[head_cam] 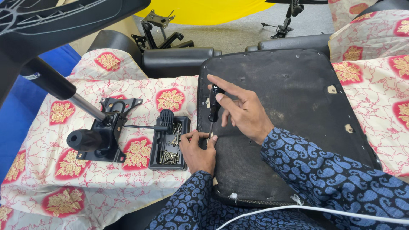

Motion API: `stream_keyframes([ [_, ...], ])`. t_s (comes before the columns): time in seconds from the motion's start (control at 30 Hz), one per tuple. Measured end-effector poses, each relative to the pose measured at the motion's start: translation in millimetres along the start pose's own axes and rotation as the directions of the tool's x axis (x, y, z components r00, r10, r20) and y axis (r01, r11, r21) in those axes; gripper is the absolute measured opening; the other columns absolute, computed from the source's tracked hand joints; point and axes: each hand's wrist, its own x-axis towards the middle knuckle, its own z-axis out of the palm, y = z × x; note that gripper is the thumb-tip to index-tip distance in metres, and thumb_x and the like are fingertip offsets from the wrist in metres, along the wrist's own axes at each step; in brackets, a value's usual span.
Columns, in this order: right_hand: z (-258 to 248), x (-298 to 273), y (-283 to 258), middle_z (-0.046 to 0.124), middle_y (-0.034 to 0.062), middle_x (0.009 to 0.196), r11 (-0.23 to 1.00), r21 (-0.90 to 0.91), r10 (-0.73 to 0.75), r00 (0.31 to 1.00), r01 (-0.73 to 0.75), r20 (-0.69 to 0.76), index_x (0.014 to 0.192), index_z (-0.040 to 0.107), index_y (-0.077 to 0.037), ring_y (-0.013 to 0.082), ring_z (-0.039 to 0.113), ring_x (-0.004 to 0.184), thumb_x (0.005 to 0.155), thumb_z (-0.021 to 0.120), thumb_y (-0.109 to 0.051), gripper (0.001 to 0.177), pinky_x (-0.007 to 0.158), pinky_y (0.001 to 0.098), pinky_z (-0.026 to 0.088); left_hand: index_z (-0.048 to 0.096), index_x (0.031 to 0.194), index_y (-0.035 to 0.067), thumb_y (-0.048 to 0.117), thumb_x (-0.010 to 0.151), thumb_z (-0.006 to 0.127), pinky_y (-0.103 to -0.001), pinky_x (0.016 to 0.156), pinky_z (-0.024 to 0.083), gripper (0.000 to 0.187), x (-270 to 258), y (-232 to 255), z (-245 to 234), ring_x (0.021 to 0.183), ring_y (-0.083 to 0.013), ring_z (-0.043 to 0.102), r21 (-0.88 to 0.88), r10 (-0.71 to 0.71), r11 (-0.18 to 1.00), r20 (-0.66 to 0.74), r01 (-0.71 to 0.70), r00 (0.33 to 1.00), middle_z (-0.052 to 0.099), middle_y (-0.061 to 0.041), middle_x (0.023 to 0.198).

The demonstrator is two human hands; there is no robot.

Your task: The person uses a screwdriver to fasten screws into the underside of a black chair seat. They repeatedly pick screws from a tray and tighten them into pre-drilled holes along the seat edge.

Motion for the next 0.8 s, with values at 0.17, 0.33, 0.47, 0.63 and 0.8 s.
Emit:
stream_keyframes([
  [0.17,-1.1,-2.3,0.4,0.066,-0.0059,0.123,0.997,-0.063,-0.036,0.999,0.034,-0.027,0.14,0.064,-0.016,0.0032,0.055,0.05,0.098,0.063,-0.017,0.041,0.045,0.02,0.052,0.076,0.083,0.01,0.024,0.07,0.09,-0.045,0.1,0.045,0.024,0.6,-0.1,1.6,0.117,-0.0314,0.055,0.007,-0.003,1.0,-0.001,0.003,1.0,0.06,-0.01,0.114],
  [0.33,-0.9,-3.0,2.1,0.063,0.007,0.111,0.961,-0.215,-0.192,0.979,0.175,-0.064,0.141,0.069,-0.013,0.0046,0.051,0.063,0.103,0.071,-0.014,0.038,0.053,0.022,0.047,0.076,0.082,0.01,0.023,0.069,0.09,-0.045,0.1,0.046,0.023,0.2,-1.6,3.0,0.116,-0.0313,0.056,-0.017,0.009,1.0,-0.013,-0.009,1.0,0.06,-0.01,0.114],
  [0.47,-3.0,-4.8,-0.8,0.067,-0.0037,0.119,0.999,0.018,-0.04,0.998,0.04,-0.041,0.144,0.058,-0.019,0.001,0.059,0.055,0.098,0.059,-0.015,0.046,0.05,0.017,0.054,0.076,0.082,0.01,0.023,0.07,0.09,-0.045,0.099,0.046,0.023,-0.8,-1.7,3.0,0.116,-0.0317,0.056,-0.018,0.016,1.0,-0.026,-0.016,1.0,0.06,-0.01,0.114],
  [0.63,-1.8,-8.3,-1.2,0.064,0.0022,0.111,0.99,-0.113,-0.093,0.993,0.085,-0.066,0.136,0.066,-0.014,0.001,0.054,0.055,0.096,0.069,-0.015,0.04,0.047,0.0167,0.053,0.076,0.082,0.01,0.024,0.07,0.09,-0.045,0.099,0.045,0.023,-1.6,-1.7,3.9,0.116,-0.0315,0.056,-0.002,-0.001,1.0,-0.015,0.001,1.0,0.06,-0.01,0.113],
  [0.8,-10.0,-10.6,2.1,0.066,0.0027,0.106,0.98,-0.192,-0.09,0.98,0.055,-0.178,0.126,0.068,-0.011,0.0011,0.053,0.054,0.094,0.072,-0.017,0.034,0.045,0.0171,0.047,0.077,0.082,0.01,0.024,0.071,0.089,-0.044,0.101,0.044,0.023,-0.4,0.2,1.5,0.117,-0.0308,0.055,-0.002,-0.014,1.0,0.015,0.014,1.0,0.059,-0.01,0.114],
])
